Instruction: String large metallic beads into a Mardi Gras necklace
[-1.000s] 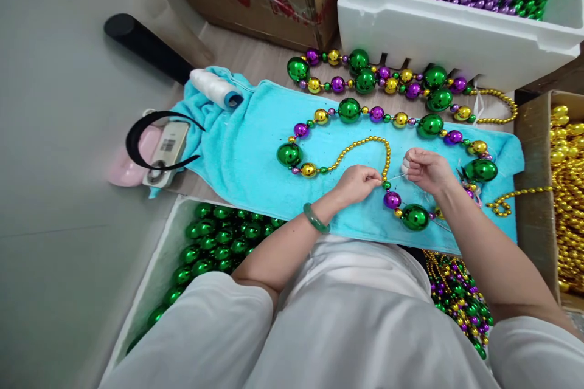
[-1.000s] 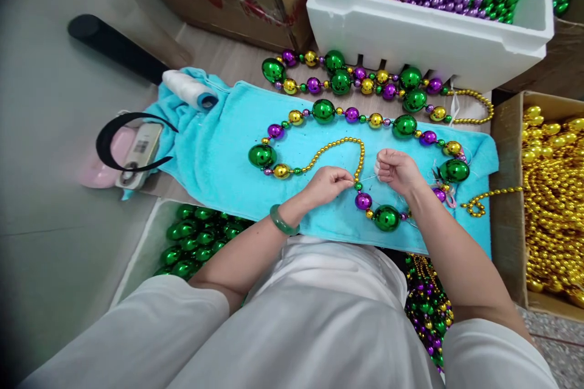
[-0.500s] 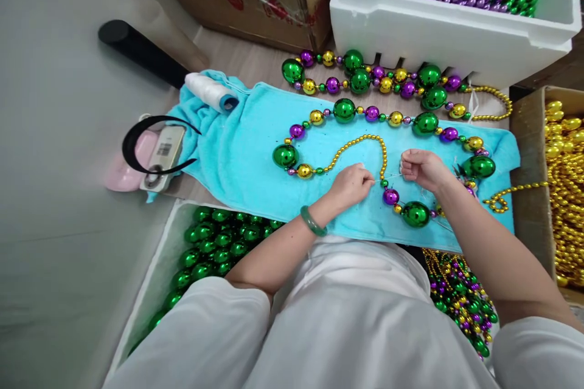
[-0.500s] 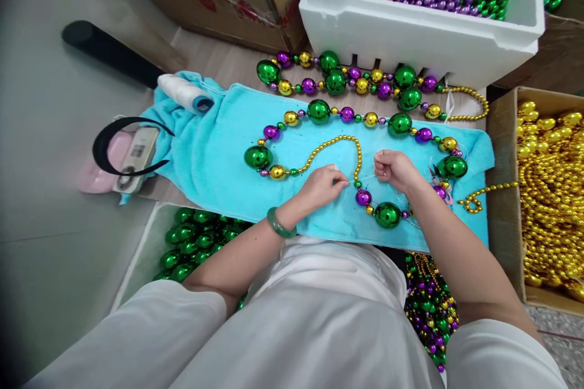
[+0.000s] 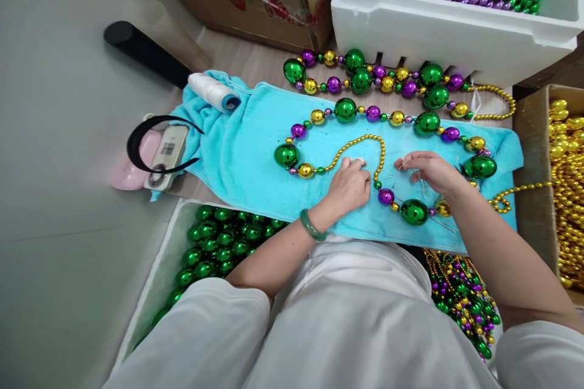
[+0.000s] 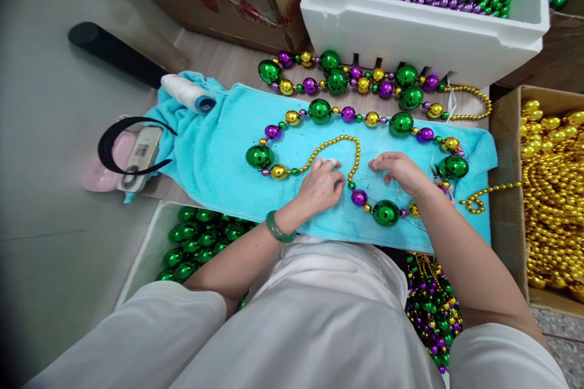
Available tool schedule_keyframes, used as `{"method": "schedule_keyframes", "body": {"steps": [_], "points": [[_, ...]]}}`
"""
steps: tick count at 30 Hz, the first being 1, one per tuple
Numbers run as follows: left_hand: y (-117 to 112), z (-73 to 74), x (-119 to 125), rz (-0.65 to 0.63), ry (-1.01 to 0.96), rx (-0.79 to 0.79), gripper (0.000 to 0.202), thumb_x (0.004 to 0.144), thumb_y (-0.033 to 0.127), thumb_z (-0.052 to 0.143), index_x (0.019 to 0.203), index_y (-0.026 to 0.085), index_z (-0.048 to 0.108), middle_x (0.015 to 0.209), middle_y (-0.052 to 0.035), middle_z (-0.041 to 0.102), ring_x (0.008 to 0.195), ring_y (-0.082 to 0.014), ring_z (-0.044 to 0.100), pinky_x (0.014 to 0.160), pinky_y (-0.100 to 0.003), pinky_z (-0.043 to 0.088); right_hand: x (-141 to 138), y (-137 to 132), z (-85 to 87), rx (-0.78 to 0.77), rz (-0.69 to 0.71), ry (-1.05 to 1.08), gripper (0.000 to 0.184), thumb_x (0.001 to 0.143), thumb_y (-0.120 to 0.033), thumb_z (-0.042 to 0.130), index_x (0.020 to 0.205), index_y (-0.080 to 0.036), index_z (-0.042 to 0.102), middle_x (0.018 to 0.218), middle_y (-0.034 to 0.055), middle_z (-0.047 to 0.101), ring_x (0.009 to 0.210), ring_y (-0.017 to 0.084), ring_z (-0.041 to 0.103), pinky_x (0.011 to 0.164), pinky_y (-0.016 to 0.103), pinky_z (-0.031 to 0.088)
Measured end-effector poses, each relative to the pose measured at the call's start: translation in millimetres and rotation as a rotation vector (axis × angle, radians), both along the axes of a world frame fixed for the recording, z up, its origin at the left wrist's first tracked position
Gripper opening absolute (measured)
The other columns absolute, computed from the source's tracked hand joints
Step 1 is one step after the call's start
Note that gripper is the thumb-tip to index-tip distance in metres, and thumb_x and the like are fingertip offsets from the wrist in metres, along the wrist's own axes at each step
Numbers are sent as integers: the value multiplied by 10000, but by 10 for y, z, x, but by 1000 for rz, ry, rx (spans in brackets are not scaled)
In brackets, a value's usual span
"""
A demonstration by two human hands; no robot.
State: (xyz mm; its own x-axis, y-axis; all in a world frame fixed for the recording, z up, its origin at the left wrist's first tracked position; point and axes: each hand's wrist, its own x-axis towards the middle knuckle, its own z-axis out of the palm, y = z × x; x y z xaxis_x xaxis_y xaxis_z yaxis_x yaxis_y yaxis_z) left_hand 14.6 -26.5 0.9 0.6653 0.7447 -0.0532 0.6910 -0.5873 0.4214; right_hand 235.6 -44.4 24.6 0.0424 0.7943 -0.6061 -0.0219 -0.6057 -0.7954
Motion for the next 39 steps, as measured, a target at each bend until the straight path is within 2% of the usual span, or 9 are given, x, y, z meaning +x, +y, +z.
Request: {"method": "schedule_keyframes", "body": {"steps": [9,14,19,21,25,28,31,34,39], "points": [[139,79,-171,35,55,-9,230,822,238,511,800,150,722,1148,-112,590,1049,-276,444,947,-414,424,176,23,12,-61,131,-229,159,667,-281,720,631,-157,628,625,44,641,524,96,455,433,230,322],[182,125,-259,35,74,-9,233,843,228,497,779,148,706,1103,-102,604,1008,-260,467,934,-409,426,231,17,43,-98,136,-256,96,681,-223,701,658,-160,632,546,23,602,499,101,464,427,233,303],[125,159,-343,-65,67,-5,221,873,307,543,972,153,668,1063,-96,577,1003,-243,472,922,-383,421,264,14,79,-107,149,-244,66,678,-198,689,704,-163,638,534,19,596,512,112,502,428,230,295],[103,139,-378,-111,103,-9,220,842,328,608,982,167,659,1069,-91,560,1011,-247,462,891,-374,423,267,12,86,-104,158,-242,80,676,-197,689,734,-168,642,530,15,594,520,118,514,430,230,298],[113,99,-400,-181,180,-25,105,846,248,592,859,174,664,1006,-77,554,978,-237,463,840,-355,417,267,21,92,-131,240,-288,132,666,-215,716,785,-168,680,542,22,613,514,122,506,443,242,330],[149,120,-375,-219,214,-59,149,869,206,535,806,170,665,960,-77,564,943,-230,473,828,-355,410,295,37,89,-170,339,-429,103,661,-212,723,751,-167,704,556,29,630,514,126,500,465,258,364],[179,152,-364,-219,227,-89,151,867,201,529,812,167,665,952,-81,573,930,-227,487,817,-353,406,353,44,86,-179,447,-562,45,676,-221,702,679,-176,704,555,23,631,522,130,506,485,267,378],[192,144,-378,-224,214,-96,160,877,178,497,848,166,654,932,-79,575,895,-216,498,790,-345,398,400,38,90,-172,524,-641,89,692,-234,673,620,-182,679,530,16,615,515,127,504,508,272,384],[187,92,-366,-298,202,-66,246,842,30,413,813,171,612,874,-81,579,837,-217,490,709,-342,365,382,45,88,-117,596,-761,99,689,-204,631,590,-199,626,517,-18,557,514,119,464,516,261,355]]}}
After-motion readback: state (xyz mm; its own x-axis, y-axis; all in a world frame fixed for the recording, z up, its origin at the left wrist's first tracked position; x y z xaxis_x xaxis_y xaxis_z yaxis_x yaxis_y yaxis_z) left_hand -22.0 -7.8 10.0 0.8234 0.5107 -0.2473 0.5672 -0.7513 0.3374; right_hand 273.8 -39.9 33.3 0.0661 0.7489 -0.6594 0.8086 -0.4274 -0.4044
